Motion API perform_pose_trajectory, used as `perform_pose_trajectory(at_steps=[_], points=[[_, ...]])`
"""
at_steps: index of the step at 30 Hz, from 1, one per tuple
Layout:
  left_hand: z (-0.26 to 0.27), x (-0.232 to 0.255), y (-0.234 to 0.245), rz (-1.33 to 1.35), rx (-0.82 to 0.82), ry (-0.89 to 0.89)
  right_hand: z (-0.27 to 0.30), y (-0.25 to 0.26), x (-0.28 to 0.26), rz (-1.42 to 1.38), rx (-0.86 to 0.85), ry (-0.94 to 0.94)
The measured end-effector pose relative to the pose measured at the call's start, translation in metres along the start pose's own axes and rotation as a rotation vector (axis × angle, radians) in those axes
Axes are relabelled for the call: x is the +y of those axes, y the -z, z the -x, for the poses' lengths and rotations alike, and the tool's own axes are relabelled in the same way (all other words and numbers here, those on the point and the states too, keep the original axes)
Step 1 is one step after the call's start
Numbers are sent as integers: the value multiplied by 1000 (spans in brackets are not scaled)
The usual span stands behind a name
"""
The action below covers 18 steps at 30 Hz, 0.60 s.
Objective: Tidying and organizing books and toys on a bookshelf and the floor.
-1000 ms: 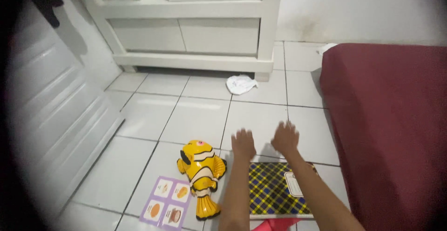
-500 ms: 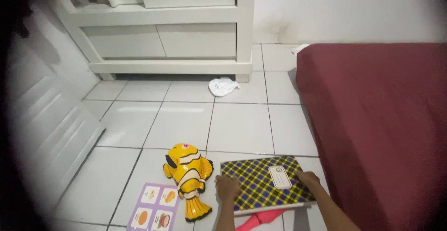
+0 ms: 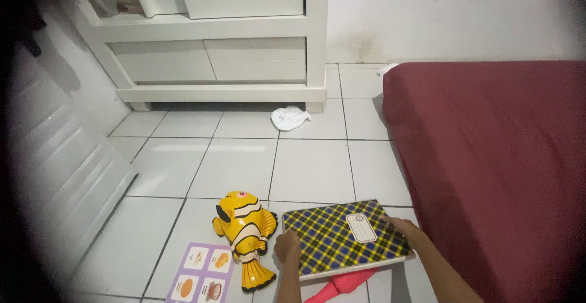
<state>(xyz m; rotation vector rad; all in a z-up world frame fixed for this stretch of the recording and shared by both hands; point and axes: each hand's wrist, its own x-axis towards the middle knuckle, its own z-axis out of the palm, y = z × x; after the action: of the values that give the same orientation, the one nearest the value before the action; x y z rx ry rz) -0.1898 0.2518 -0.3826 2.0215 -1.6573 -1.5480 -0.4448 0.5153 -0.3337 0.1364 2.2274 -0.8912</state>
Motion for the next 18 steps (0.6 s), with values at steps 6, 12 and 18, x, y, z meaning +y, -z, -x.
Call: perform_pose_trajectory(at_steps=[6,12,18], points=[[20,26,31,18,65,-11,59,19,-56,-399,-199,125],[-21,15,-1,224,116,-97,81,16,-80,-1162,-644,389],[39,56,19,587,191,81,6,-65,-66,-1012,-781,829]])
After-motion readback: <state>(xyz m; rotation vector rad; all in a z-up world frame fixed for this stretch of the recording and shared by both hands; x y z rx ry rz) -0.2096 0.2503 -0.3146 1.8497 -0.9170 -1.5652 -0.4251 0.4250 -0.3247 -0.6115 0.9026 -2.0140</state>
